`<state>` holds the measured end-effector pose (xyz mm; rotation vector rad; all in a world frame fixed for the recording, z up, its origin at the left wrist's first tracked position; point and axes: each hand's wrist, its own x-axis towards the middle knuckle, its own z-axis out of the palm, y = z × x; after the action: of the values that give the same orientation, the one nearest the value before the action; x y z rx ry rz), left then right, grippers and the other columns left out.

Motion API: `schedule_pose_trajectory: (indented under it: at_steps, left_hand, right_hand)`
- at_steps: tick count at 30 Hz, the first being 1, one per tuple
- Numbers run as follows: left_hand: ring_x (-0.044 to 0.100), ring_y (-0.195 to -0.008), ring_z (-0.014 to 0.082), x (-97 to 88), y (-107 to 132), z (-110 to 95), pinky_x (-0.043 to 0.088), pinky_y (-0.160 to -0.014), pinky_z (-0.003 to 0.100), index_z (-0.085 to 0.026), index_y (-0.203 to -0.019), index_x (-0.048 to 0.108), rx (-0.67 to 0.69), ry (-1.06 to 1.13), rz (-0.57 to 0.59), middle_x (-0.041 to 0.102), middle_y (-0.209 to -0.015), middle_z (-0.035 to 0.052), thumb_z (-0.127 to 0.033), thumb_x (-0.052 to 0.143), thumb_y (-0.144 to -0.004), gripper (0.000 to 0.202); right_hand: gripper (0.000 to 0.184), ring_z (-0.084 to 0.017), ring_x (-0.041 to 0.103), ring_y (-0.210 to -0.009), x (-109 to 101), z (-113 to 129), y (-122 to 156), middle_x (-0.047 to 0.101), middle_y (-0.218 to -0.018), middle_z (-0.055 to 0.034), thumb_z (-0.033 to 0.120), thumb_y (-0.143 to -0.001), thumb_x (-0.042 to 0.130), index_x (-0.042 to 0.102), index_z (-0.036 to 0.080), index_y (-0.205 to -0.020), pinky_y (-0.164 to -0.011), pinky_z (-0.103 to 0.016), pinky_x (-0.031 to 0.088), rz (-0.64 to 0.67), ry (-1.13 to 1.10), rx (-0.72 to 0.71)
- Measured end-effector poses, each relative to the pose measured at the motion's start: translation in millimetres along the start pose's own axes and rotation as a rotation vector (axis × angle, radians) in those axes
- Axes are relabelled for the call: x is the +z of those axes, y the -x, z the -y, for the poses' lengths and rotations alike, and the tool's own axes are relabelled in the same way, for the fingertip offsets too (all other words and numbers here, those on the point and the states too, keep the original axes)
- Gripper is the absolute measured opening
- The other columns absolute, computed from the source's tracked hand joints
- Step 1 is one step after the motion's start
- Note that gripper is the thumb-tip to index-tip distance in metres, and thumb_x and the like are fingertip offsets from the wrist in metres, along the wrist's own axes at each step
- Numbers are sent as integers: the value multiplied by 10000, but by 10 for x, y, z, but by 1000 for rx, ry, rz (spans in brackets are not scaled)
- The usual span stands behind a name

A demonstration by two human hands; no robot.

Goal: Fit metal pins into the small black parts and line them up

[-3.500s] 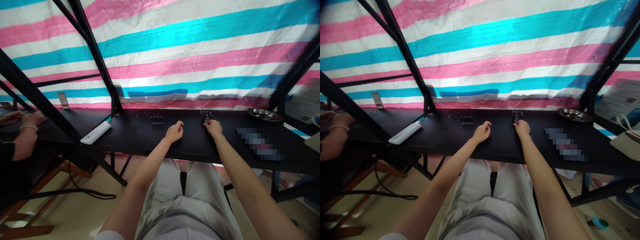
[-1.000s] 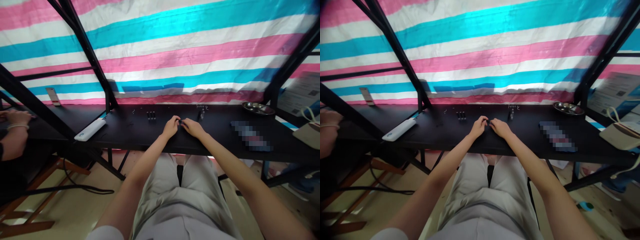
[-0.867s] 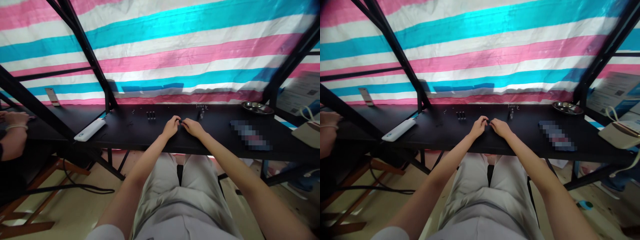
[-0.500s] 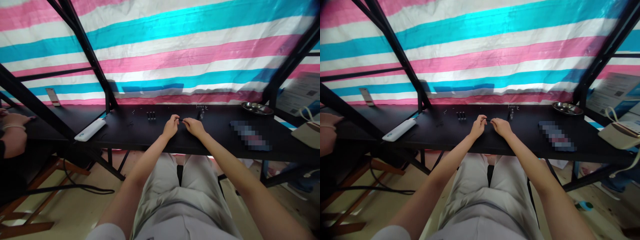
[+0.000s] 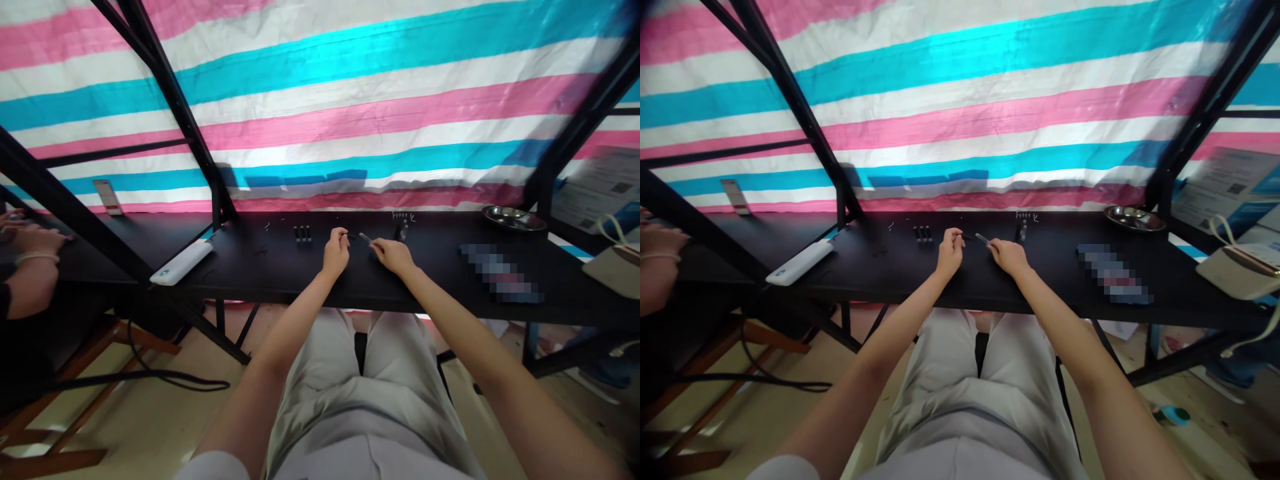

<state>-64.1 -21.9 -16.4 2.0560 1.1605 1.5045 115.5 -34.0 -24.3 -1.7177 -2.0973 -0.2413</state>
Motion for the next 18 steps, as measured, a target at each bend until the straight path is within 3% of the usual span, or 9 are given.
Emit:
schedule_pose_trajectory:
  at_steps: [9, 14, 18]
  left_hand:
    - [555, -643, 102, 39, 23, 53, 420, -664, 216, -190, -1010, 481, -19, -73, 136, 577, -735, 0, -267, 398, -895, 162]
    - [554, -638, 97, 58, 17, 99, 422, -656, 213, -182, -995, 494, 0, -68, 269, 596, -753, -2, -253, 445, -870, 152]
    - [543, -623, 91, 60, 19, 103, 416, -643, 207, -182, -979, 505, 20, -52, 314, 597, -727, -13, -245, 452, -864, 141]
  right_hand:
    - [351, -172, 612, -727, -2, 30, 11, 682, -871, -53, 409, -923, 328, 604, 218, -1026, -582, -246, 332, -38, -24, -40]
    - [318, -163, 608, -759, -2, 48, 19, 675, -885, -57, 366, -927, 333, 598, 202, -990, -615, -237, 341, 22, -52, -170]
    - [309, -165, 606, -768, 10, 61, 15, 672, -908, -64, 351, -930, 330, 591, 195, -980, -619, -240, 334, 55, -22, -193]
